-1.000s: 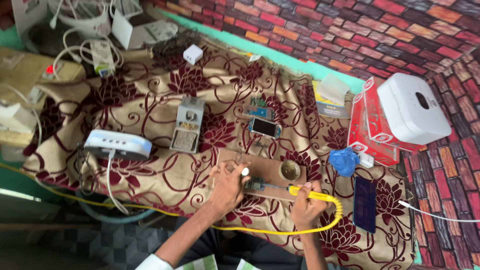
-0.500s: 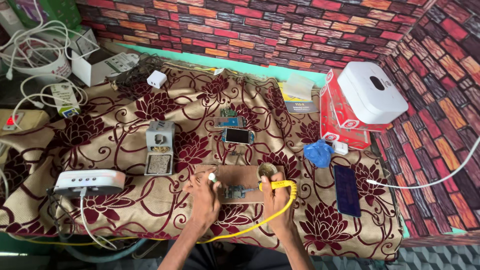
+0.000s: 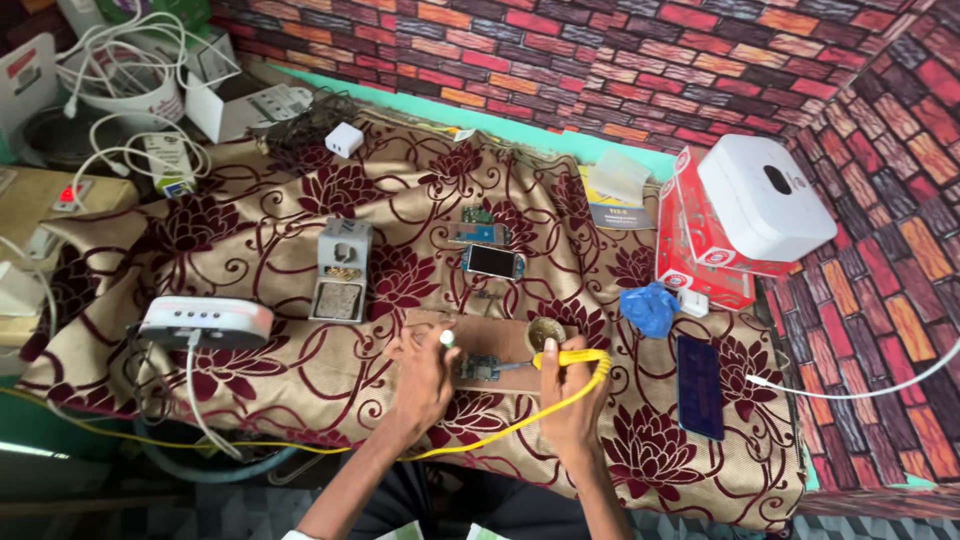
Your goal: The person uses a soldering iron and solder wire to attach components to a small circuit board. They repeatedly apply heat and solder to specific points on the board while holding it steady with the other hand.
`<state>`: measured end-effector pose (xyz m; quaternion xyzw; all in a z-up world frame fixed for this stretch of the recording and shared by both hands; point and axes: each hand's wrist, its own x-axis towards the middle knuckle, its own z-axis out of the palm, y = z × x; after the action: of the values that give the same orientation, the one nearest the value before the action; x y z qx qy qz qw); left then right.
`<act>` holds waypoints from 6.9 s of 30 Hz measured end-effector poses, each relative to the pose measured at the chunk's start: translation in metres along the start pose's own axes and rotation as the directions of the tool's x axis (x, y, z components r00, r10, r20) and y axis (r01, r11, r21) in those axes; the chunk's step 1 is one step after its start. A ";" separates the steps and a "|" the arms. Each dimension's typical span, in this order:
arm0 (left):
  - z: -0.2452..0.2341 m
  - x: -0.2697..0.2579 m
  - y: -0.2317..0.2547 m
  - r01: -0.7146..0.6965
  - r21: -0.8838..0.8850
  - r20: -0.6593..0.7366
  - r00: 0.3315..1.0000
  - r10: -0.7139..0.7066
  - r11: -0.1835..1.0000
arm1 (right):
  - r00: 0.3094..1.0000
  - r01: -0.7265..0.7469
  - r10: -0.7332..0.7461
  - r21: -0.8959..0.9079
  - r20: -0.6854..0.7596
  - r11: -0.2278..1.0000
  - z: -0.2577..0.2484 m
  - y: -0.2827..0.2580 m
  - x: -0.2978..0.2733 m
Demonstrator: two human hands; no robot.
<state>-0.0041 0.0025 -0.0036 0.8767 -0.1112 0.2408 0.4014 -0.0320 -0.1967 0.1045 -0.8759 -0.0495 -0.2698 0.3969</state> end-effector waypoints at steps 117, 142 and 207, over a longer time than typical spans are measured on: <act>-0.010 -0.002 0.003 -0.125 -0.038 -0.016 0.992 0.124 0.991 | 0.902 0.047 0.139 0.412 -0.410 0.910 0.033 0.067 -0.034; -0.007 0.000 0.002 -0.118 -0.001 0.049 0.992 0.118 0.993 | 0.958 0.198 -0.171 0.099 -0.231 0.975 0.017 0.032 -0.012; -0.008 -0.003 0.003 -0.159 0.004 -0.029 0.987 0.160 0.987 | 0.879 -0.152 0.383 0.595 -0.283 0.789 0.013 0.058 -0.050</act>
<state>-0.0101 0.0069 0.0015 0.8617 -0.1748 0.2852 0.3815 -0.0518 -0.2202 0.0332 -0.6481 0.0815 -0.3517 0.6705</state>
